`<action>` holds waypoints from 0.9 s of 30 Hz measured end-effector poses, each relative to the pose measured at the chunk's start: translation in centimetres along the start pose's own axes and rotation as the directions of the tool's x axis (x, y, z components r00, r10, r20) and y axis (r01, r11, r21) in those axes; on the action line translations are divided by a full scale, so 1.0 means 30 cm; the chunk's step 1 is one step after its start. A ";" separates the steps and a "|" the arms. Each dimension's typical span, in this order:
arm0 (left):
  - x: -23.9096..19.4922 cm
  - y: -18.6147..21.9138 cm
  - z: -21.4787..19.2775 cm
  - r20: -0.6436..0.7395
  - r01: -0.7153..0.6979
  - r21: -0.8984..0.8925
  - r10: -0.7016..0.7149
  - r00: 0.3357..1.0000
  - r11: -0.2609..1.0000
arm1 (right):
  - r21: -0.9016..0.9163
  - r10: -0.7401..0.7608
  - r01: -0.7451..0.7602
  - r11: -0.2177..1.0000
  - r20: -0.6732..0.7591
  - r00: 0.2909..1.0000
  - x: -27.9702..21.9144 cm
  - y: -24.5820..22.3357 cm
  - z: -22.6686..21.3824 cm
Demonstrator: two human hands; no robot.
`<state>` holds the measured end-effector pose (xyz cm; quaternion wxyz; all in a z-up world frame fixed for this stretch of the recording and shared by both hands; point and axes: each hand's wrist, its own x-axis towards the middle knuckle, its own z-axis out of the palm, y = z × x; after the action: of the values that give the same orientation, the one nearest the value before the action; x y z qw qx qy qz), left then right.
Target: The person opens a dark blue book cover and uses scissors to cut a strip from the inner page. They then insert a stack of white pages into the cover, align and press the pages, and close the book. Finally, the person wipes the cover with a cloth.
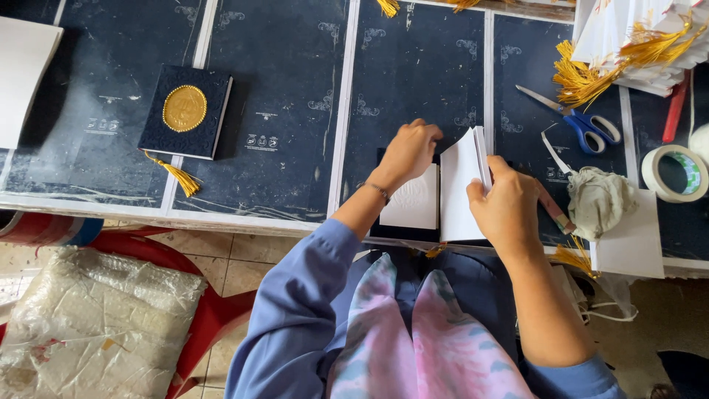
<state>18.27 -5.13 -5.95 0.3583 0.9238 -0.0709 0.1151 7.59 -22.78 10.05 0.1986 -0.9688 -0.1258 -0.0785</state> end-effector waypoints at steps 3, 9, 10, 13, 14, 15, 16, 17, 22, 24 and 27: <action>0.091 -0.018 0.096 0.059 0.002 -0.042 0.001 0.998 0.999 | -0.007 0.003 -0.003 1.000 -0.003 1.000 0.002 -0.002 -0.002; 0.154 0.015 0.128 0.157 0.031 -0.025 -0.027 0.987 0.999 | -0.027 0.004 -0.004 1.000 -0.001 1.000 0.001 0.021 0.011; 0.143 0.045 0.075 0.206 0.047 -0.057 -0.034 0.978 0.997 | -0.021 -0.012 0.012 1.000 0.002 1.000 0.003 0.025 0.011; 0.157 0.034 0.050 0.287 0.068 -0.108 -0.035 0.957 0.992 | -0.010 -0.022 0.022 1.000 0.004 1.000 0.005 0.027 0.010; 0.167 0.014 0.065 0.321 0.077 -0.128 -0.032 0.946 0.989 | -0.005 -0.016 0.016 1.000 0.007 1.000 0.004 0.025 0.009; 0.163 0.022 0.048 0.321 0.076 -0.128 -0.031 0.947 0.989 | -0.005 -0.016 0.016 1.000 0.007 1.000 0.004 0.030 0.010; 0.159 0.029 0.030 0.359 0.087 -0.131 -0.034 0.933 0.988 | -0.023 -0.025 0.025 0.999 0.004 1.000 0.004 0.034 0.012; 0.155 0.036 0.012 0.397 0.097 -0.133 -0.037 0.917 0.986 | -0.041 -0.035 0.035 0.999 0.002 0.999 0.004 0.038 0.013; 0.160 0.052 -0.027 0.417 0.027 -0.081 0.009 0.909 0.996 | -0.038 -0.022 0.022 0.999 0.007 1.000 0.006 0.032 0.018; 0.161 0.048 -0.023 0.419 0.018 -0.077 0.016 0.908 0.997 | -0.035 -0.012 0.013 0.999 0.016 1.000 0.007 0.024 0.015; 0.158 0.056 -0.036 0.409 -0.006 -0.051 0.027 0.912 0.999 | -0.033 -0.001 0.002 0.999 0.026 1.000 0.004 0.014 0.012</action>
<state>22.29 -5.86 -2.84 0.3568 0.9178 -0.1549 -0.0796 7.86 -22.99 9.61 0.1808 -0.9728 -0.1280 -0.0680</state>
